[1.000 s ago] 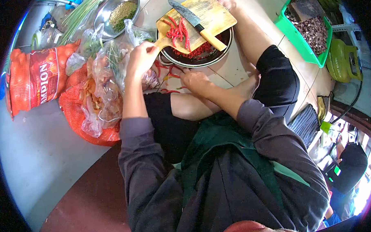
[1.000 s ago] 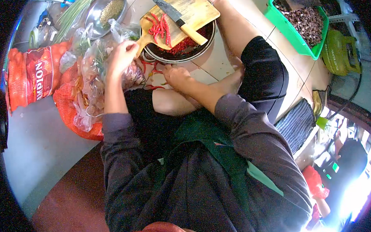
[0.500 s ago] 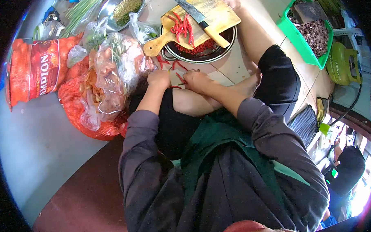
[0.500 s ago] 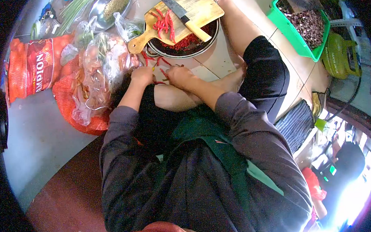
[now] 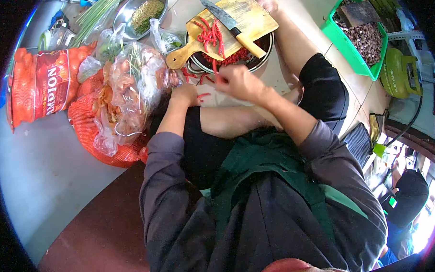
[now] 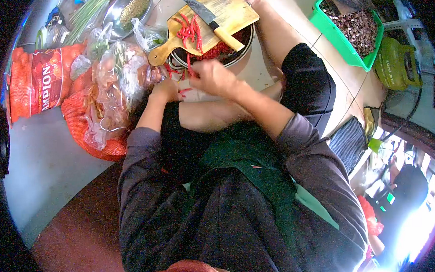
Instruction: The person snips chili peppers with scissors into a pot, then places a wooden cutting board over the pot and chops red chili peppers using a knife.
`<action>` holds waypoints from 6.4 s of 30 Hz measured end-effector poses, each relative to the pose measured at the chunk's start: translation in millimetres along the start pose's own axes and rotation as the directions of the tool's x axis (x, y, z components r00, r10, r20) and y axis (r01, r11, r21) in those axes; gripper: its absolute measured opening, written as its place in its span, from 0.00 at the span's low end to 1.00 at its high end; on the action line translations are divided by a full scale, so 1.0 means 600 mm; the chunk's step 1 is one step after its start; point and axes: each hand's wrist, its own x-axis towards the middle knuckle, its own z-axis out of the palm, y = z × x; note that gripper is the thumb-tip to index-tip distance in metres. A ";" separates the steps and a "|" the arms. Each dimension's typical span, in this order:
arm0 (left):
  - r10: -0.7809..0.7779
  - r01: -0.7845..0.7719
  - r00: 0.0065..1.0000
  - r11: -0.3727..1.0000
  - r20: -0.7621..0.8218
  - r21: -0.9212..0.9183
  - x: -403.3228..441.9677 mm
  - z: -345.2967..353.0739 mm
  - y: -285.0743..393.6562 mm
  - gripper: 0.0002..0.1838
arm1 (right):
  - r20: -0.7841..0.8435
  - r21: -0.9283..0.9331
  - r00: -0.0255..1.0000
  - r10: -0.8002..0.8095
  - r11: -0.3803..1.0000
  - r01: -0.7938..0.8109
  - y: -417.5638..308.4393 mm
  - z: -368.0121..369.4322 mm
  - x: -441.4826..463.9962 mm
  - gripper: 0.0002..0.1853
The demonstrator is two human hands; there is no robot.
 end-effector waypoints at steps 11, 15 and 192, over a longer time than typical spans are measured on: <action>-0.155 -0.236 0.825 0.779 -0.544 -0.581 -0.093 -0.143 -0.041 0.18 | -0.251 -0.358 0.968 0.017 0.927 -0.109 0.063 -0.053 0.156 0.15; -0.070 -0.309 0.723 0.857 -0.687 -0.412 0.003 -0.197 -0.034 0.19 | -0.359 -0.447 0.893 -0.272 0.890 0.091 0.037 -0.043 0.104 0.11; -0.451 -0.525 0.734 0.098 -0.508 -0.845 -0.061 0.007 -0.068 0.10 | 0.254 -0.254 0.961 -0.111 0.951 0.177 0.010 0.188 0.045 0.17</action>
